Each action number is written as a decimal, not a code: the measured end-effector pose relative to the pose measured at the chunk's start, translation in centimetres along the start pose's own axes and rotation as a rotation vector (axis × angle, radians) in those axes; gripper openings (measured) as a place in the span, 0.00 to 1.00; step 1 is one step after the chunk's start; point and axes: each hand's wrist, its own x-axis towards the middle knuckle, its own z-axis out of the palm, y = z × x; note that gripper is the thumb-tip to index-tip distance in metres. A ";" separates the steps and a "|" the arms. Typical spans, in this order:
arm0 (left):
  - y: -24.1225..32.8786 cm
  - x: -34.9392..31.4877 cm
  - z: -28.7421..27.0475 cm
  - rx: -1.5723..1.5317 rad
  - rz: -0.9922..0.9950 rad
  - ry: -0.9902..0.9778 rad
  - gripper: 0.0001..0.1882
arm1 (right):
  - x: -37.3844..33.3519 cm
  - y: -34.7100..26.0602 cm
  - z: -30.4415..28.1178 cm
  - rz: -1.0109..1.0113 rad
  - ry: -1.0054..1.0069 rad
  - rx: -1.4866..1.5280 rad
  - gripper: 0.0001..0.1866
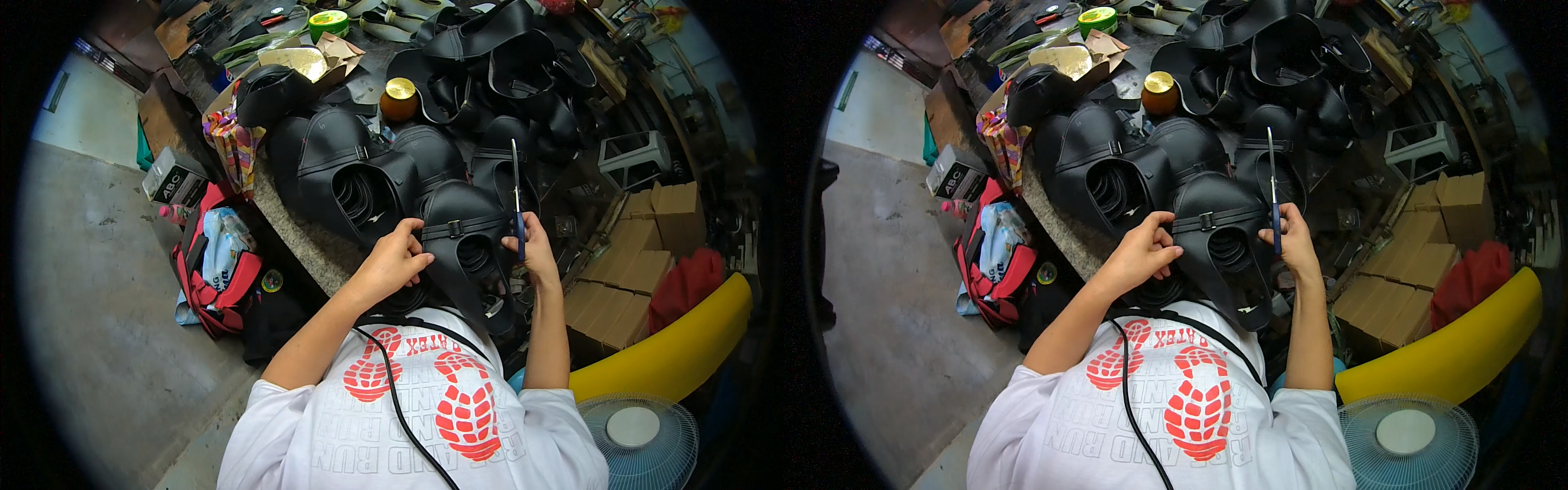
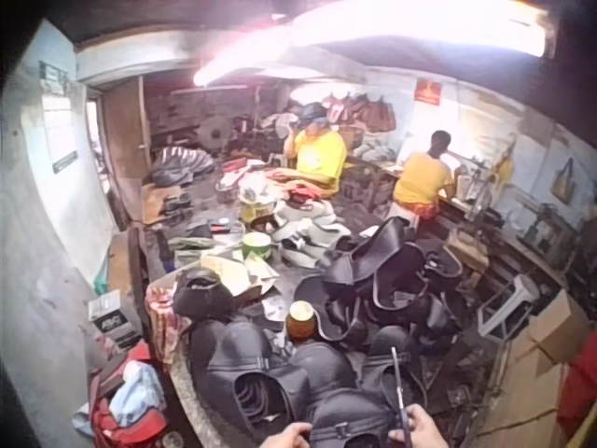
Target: The person uses shears to trim excess material from the edges of black leather parts on a workbench. They repeatedly pick up parts, cut along the edges, and place them back on the bench.
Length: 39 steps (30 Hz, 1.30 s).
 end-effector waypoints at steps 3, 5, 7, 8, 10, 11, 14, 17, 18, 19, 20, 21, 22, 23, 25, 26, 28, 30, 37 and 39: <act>0.1 -0.3 -0.1 0.001 0.015 0.013 0.27 | 0.7 0.4 0.0 -0.015 -0.020 -0.016 0.19; 0.2 -0.5 -0.2 0.084 0.058 0.003 0.25 | 1.0 0.3 -0.2 -0.009 -0.048 -0.039 0.20; 0.4 -0.6 -0.2 0.121 0.082 0.015 0.25 | 1.1 0.1 -0.7 0.005 -0.071 -0.060 0.20; 0.5 -0.7 -0.1 0.120 0.061 0.009 0.24 | 1.2 0.1 -0.8 0.003 -0.083 -0.073 0.20; 0.6 -0.6 0.0 0.129 0.068 0.006 0.25 | 1.2 0.2 -0.8 0.009 -0.080 -0.077 0.20; 0.6 -0.6 0.1 0.112 0.042 0.003 0.25 | 1.2 0.3 -0.8 0.010 -0.068 -0.097 0.20; 0.6 -0.4 0.3 0.145 0.008 -0.011 0.23 | 0.8 0.0 -0.6 0.069 -0.066 -0.071 0.19; 0.8 -0.4 0.5 -0.042 0.136 0.056 0.18 | -0.6 -1.5 -0.4 0.025 -0.020 -0.001 0.21; 0.9 -0.5 0.5 -0.314 0.193 0.009 0.17 | -1.1 -2.3 -0.3 -0.002 -0.055 0.044 0.22; 1.2 -0.5 0.5 -0.561 0.128 -0.037 0.16 | -1.7 -3.1 -0.2 -0.008 -0.065 0.065 0.23; 1.4 -0.7 0.6 -0.762 0.155 -0.064 0.15 | -2.3 -3.9 0.1 0.007 -0.050 0.068 0.24; 1.8 -0.6 0.4 -0.869 0.051 -0.082 0.19 | -2.7 -4.5 0.6 -0.036 -0.097 0.109 0.24; 2.1 -0.6 0.5 -0.831 0.085 -0.068 0.21 | -3.0 -5.0 1.4 -0.058 -0.121 0.131 0.25; 2.5 -0.6 0.6 -0.797 0.144 -0.057 0.23 | -3.2 -5.4 2.0 -0.115 -0.174 0.159 0.26; 2.9 -0.3 -0.3 -0.714 0.141 0.051 0.25 | -2.9 -6.1 2.9 -0.098 -0.177 0.198 0.25; 3.0 -0.3 -1.0 -0.681 0.207 0.065 0.22 | -2.7 -6.3 3.3 -0.124 -0.172 0.218 0.24; 2.9 0.2 -2.1 -0.594 0.254 0.123 0.20 | -2.0 -6.3 4.2 -0.176 -0.094 0.219 0.21; 2.4 0.5 -2.9 -0.566 0.256 0.160 0.20 | -1.0 -6.1 5.0 -0.175 -0.069 0.164 0.20; 1.3 0.5 -3.4 -0.587 0.279 0.196 0.23 | 0.5 -5.0 6.6 -0.193 -0.013 0.091 0.19; 1.4 0.2 -3.0 -0.633 0.286 0.109 0.26 | 0.1 -5.0 5.7 -0.171 0.015 0.095 0.19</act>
